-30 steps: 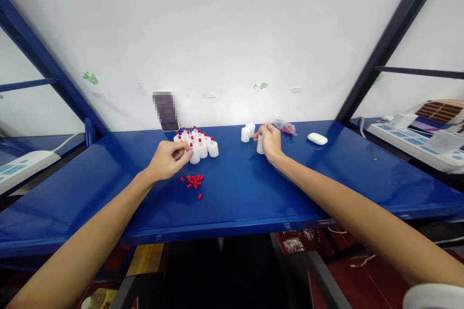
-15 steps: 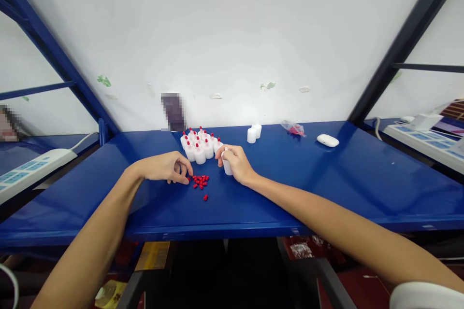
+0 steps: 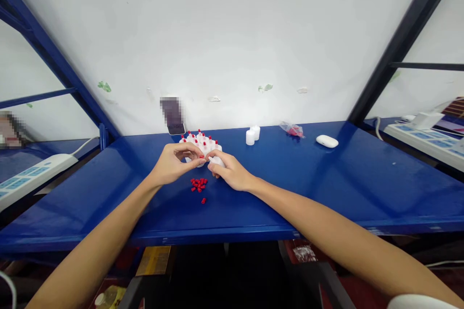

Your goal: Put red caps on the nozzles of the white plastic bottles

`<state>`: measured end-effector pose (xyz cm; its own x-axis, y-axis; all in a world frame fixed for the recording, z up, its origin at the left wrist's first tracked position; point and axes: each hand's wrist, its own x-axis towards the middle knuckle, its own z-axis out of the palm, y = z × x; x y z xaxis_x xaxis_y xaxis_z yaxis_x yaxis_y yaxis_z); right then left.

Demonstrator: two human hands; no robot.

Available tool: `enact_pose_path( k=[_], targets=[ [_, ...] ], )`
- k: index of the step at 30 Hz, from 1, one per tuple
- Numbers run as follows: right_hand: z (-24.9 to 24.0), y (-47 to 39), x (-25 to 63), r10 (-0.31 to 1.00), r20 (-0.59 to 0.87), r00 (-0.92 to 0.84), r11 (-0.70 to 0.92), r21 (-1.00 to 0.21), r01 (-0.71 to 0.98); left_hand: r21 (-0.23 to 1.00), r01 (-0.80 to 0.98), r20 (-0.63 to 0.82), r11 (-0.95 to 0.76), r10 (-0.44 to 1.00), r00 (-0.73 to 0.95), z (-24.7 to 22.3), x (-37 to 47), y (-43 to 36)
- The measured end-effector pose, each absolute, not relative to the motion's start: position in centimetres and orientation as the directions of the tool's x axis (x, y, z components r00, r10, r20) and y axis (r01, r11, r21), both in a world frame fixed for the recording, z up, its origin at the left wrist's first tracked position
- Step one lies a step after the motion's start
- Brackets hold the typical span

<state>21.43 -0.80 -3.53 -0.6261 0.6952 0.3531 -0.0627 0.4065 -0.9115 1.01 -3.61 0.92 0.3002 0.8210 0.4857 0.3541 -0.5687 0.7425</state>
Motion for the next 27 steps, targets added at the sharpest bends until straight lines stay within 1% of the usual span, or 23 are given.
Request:
enact_pose_path(
  k=[4,8,13,16,21,24,27],
  targets=[
    [-4.0,-0.7,21.4,0.663,0.383,-0.643,0.461,-0.886,-0.052,0.768,0.306,0.491,-0.562,0.824,0.282,0.0,1.6,-3.5],
    [-4.1,-0.7,21.4,0.657,0.396,-0.642,0.506,-0.863,-0.014,0.789,0.258,0.492,-0.558,0.824,0.280,0.1,1.8,-3.7],
    [-3.8,-0.9,21.4,0.644,0.428,-0.633,0.552,-0.834,-0.003,0.789,0.274,0.461,-0.551,0.824,0.330,0.6,2.1,-4.1],
    [-3.6,-1.0,21.5,0.640,0.409,-0.651,0.539,-0.842,0.002,0.802,0.292,0.415,-0.521,0.838,0.355,0.6,2.1,-4.2],
    [-3.4,-1.3,21.7,0.613,0.398,-0.683,0.489,-0.870,-0.069,0.820,0.280,0.371,-0.499,0.837,0.403,0.2,2.3,-4.2],
    [-3.4,-1.4,21.3,0.663,0.361,-0.655,0.464,-0.886,-0.018,0.831,0.251,0.373,-0.496,0.832,0.410,0.0,2.6,-4.1],
    [-3.6,-1.4,21.0,0.697,0.354,-0.623,0.475,-0.879,0.031,0.822,0.232,0.402,-0.520,0.818,0.412,-0.1,2.9,-4.1]
  ],
)
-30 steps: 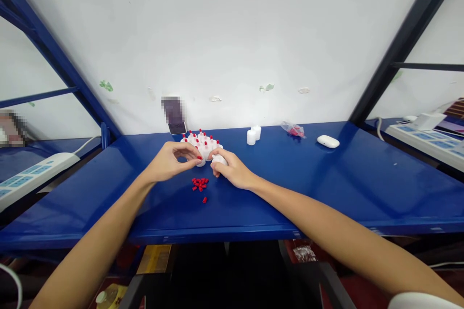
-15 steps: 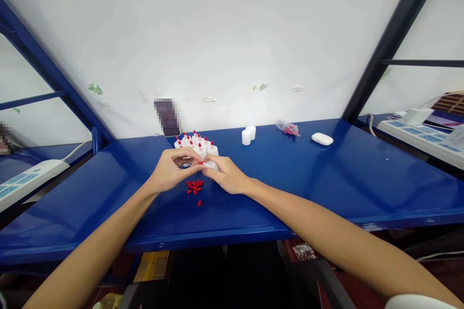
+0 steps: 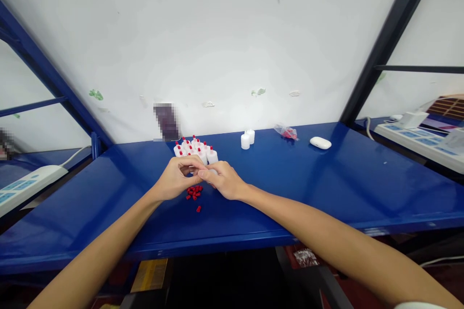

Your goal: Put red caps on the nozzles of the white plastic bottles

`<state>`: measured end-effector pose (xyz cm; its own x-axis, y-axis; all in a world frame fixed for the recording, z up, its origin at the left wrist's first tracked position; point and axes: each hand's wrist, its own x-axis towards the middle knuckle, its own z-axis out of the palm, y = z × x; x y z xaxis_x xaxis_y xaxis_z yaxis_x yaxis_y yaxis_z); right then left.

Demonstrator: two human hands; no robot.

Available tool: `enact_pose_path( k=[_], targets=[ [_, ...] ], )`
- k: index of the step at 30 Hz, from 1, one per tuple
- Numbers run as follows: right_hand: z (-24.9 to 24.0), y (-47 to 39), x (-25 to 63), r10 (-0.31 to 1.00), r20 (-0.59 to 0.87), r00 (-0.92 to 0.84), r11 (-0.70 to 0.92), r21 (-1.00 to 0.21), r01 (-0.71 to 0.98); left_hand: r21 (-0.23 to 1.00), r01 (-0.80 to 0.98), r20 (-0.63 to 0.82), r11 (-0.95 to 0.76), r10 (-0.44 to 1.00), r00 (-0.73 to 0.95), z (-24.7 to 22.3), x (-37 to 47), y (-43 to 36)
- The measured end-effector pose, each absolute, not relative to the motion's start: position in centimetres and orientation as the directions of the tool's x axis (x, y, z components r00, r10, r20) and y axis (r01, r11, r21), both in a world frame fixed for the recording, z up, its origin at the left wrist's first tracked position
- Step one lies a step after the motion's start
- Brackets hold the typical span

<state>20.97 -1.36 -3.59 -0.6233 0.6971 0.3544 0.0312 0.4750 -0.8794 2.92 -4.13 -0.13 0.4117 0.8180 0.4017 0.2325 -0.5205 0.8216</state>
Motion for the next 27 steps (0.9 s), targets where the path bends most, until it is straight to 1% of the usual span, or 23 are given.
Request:
enact_pose_path(
  k=[4,6,8,10,11,12,14,16,17,19,21,23,25,27],
  targets=[
    [-3.7,-1.3,20.9,0.698,0.369,-0.614,0.497,-0.867,0.044,0.748,0.268,0.480,-0.607,0.774,0.413,-0.4,3.1,-4.2],
    [-3.7,-1.2,20.9,0.708,0.364,-0.605,0.472,-0.882,0.022,0.702,0.288,0.540,-0.652,0.750,0.382,-0.6,3.1,-4.0],
    [-3.8,-0.9,21.0,0.748,0.324,-0.579,0.396,-0.918,-0.002,0.660,0.300,0.621,-0.689,0.725,0.299,-0.7,2.7,-3.7],
    [-3.9,-0.4,21.1,0.804,0.257,-0.536,0.292,-0.956,-0.021,0.591,0.362,0.715,-0.721,0.676,0.179,-0.7,2.2,-3.3],
    [-4.0,-0.2,21.2,0.827,0.226,-0.515,0.244,-0.969,-0.034,0.534,0.424,0.760,-0.732,0.635,0.139,-0.7,1.8,-3.1],
    [-4.0,0.0,21.3,0.842,0.209,-0.498,0.211,-0.976,-0.052,0.459,0.499,0.797,-0.735,0.589,0.134,-0.7,1.5,-3.0],
    [-4.0,0.4,21.7,0.850,0.222,-0.478,0.212,-0.974,-0.075,0.272,0.632,0.828,-0.725,0.512,0.230,-0.9,0.9,-2.6],
    [-3.7,0.5,22.1,0.839,0.277,-0.469,0.293,-0.955,-0.038,0.104,0.695,0.786,-0.712,0.487,0.382,-1.3,0.5,-2.3],
    [-3.6,0.5,22.3,0.829,0.307,-0.467,0.347,-0.938,-0.002,0.044,0.708,0.751,-0.705,0.490,0.442,-1.6,0.5,-2.2],
    [-3.2,0.4,22.6,0.809,0.344,-0.476,0.426,-0.902,0.071,-0.028,0.727,0.690,-0.686,0.513,0.511,-2.1,0.5,-2.0],
    [-3.0,0.2,22.8,0.794,0.343,-0.501,0.445,-0.891,0.095,-0.057,0.743,0.670,-0.666,0.526,0.523,-2.3,0.5,-1.9],
    [-3.1,0.0,22.8,0.788,0.328,-0.521,0.431,-0.898,0.087,-0.051,0.743,0.688,-0.667,0.516,0.511,-2.1,0.4,-2.0],
    [-3.2,-0.1,22.8,0.791,0.333,-0.513,0.433,-0.898,0.083,0.000,0.710,0.672,-0.705,0.525,0.522,-1.5,0.2,-2.2],
    [-3.5,-0.2,22.8,0.797,0.354,-0.490,0.448,-0.890,0.085,0.096,0.676,0.564,-0.730,0.600,0.568,-0.7,0.0,-2.6]
  ],
)
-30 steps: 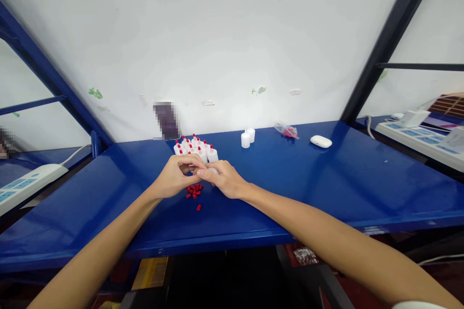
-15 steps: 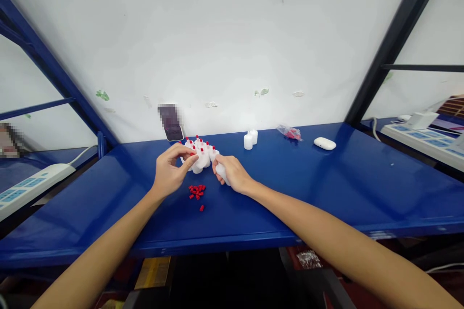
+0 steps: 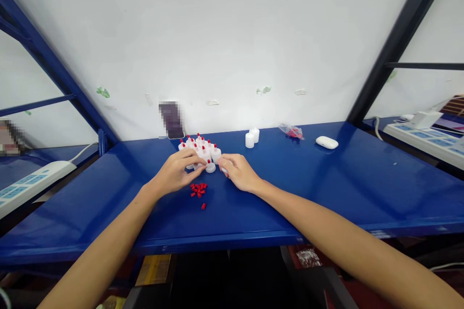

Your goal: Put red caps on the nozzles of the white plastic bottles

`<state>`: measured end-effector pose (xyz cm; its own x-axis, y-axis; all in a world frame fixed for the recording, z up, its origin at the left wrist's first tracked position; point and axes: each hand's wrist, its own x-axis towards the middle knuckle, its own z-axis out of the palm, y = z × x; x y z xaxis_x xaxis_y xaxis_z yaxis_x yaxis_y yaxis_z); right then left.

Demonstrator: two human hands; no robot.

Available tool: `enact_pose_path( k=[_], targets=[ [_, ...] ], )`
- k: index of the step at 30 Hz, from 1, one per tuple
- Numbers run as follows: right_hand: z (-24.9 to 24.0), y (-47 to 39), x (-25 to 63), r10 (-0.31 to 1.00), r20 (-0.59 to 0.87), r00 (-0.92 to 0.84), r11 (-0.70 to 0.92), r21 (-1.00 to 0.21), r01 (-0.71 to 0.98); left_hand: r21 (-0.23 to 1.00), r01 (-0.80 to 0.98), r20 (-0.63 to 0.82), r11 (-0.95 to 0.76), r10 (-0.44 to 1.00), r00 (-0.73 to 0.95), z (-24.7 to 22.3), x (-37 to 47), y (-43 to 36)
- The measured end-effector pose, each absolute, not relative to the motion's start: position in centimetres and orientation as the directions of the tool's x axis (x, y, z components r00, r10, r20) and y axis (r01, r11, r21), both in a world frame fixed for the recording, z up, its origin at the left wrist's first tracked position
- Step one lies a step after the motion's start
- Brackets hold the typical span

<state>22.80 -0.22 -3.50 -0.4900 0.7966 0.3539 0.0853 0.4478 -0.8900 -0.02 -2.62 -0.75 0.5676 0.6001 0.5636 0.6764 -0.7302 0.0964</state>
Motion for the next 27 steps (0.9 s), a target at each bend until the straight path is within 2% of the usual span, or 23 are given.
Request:
enact_pose_path(
  k=[2,5,9,14,16,19,22,24,27],
  targets=[
    [-3.8,-0.2,22.9,0.805,0.364,-0.468,0.436,-0.898,0.051,0.183,0.688,0.387,-0.703,0.695,0.606,-0.1,-0.1,-3.1],
    [-4.1,-0.2,23.1,0.814,0.397,-0.424,0.402,-0.912,-0.083,0.194,0.730,0.199,-0.655,0.755,0.624,0.4,0.1,-3.7],
    [-4.4,-0.3,23.2,0.782,0.524,-0.338,0.491,-0.851,-0.186,0.176,0.715,0.145,-0.676,0.737,0.661,0.3,0.5,-3.8],
    [-4.4,-1.0,23.4,0.694,0.645,-0.320,0.660,-0.747,-0.077,0.236,0.697,0.116,-0.677,0.731,0.672,-0.1,0.8,-3.6],
    [-4.2,-1.2,23.3,0.685,0.624,-0.375,0.680,-0.733,0.021,0.249,0.678,0.152,-0.692,0.719,0.678,-0.3,0.9,-3.5],
    [-3.8,-1.2,22.8,0.729,0.521,-0.443,0.622,-0.775,0.113,0.273,0.636,0.279,-0.722,0.692,0.666,-0.6,1.0,-3.4],
    [-3.6,-1.1,22.3,0.739,0.445,-0.506,0.565,-0.819,0.105,0.293,0.571,0.473,-0.767,0.635,0.611,-0.8,1.2,-3.3],
    [-3.5,-1.0,22.3,0.722,0.419,-0.551,0.554,-0.827,0.097,0.262,0.537,0.606,-0.802,0.570,0.555,-0.9,1.4,-3.4],
    [-3.5,-1.0,22.4,0.715,0.385,-0.584,0.524,-0.847,0.083,0.225,0.525,0.727,-0.821,0.500,0.470,-1.0,1.7,-3.4]
  ],
)
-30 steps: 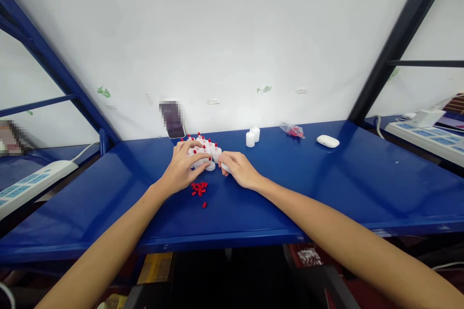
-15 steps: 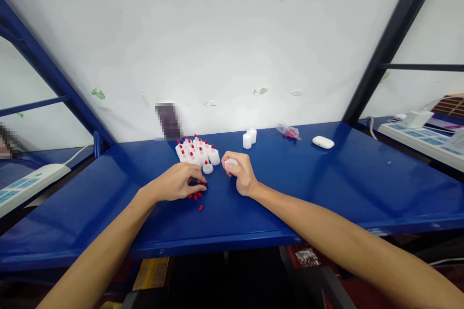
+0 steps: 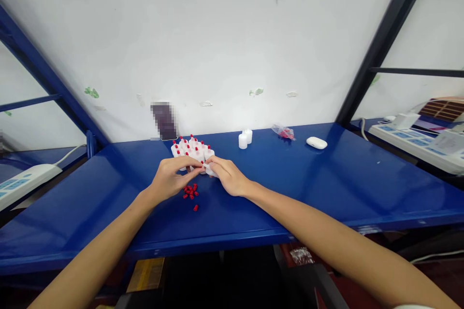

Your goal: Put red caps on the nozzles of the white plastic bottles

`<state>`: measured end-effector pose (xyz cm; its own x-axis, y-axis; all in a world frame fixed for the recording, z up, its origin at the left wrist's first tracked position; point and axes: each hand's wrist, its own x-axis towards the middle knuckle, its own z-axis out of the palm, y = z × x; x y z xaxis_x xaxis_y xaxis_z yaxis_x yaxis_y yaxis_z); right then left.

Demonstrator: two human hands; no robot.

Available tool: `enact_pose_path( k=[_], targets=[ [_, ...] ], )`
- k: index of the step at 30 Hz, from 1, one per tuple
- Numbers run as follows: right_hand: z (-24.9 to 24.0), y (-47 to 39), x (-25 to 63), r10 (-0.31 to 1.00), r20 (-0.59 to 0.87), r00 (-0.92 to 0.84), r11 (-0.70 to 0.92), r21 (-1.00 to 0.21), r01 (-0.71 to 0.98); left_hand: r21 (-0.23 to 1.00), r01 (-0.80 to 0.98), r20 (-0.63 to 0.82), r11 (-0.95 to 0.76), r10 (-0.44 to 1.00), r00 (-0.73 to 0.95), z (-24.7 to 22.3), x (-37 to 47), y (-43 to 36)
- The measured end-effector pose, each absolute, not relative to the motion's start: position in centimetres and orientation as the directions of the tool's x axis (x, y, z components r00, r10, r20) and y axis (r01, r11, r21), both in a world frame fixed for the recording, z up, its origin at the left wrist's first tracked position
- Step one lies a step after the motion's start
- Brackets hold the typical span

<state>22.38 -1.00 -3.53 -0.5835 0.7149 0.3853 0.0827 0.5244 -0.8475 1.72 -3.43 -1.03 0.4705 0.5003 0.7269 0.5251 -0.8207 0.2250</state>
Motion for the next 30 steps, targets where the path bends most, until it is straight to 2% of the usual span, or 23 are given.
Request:
enact_pose_path(
  k=[13,20,25,30],
  targets=[
    [-3.6,-1.3,22.3,0.653,0.413,-0.635,0.649,-0.736,0.189,0.197,0.440,0.755,-0.876,0.422,0.503,-0.9,2.0,-3.8],
    [-3.6,-0.9,22.2,0.686,0.381,-0.619,0.582,-0.799,0.153,0.288,0.439,0.735,-0.851,0.490,0.468,-1.5,2.6,-4.1],
    [-3.6,-0.4,21.7,0.744,0.259,-0.616,0.449,-0.877,0.173,0.292,0.495,0.768,-0.818,0.509,0.388,-2.3,3.2,-4.0],
    [-3.5,-0.3,21.3,0.741,0.305,-0.598,0.504,-0.841,0.196,0.332,0.491,0.743,-0.806,0.544,0.390,-2.0,3.5,-4.2]
  ],
)
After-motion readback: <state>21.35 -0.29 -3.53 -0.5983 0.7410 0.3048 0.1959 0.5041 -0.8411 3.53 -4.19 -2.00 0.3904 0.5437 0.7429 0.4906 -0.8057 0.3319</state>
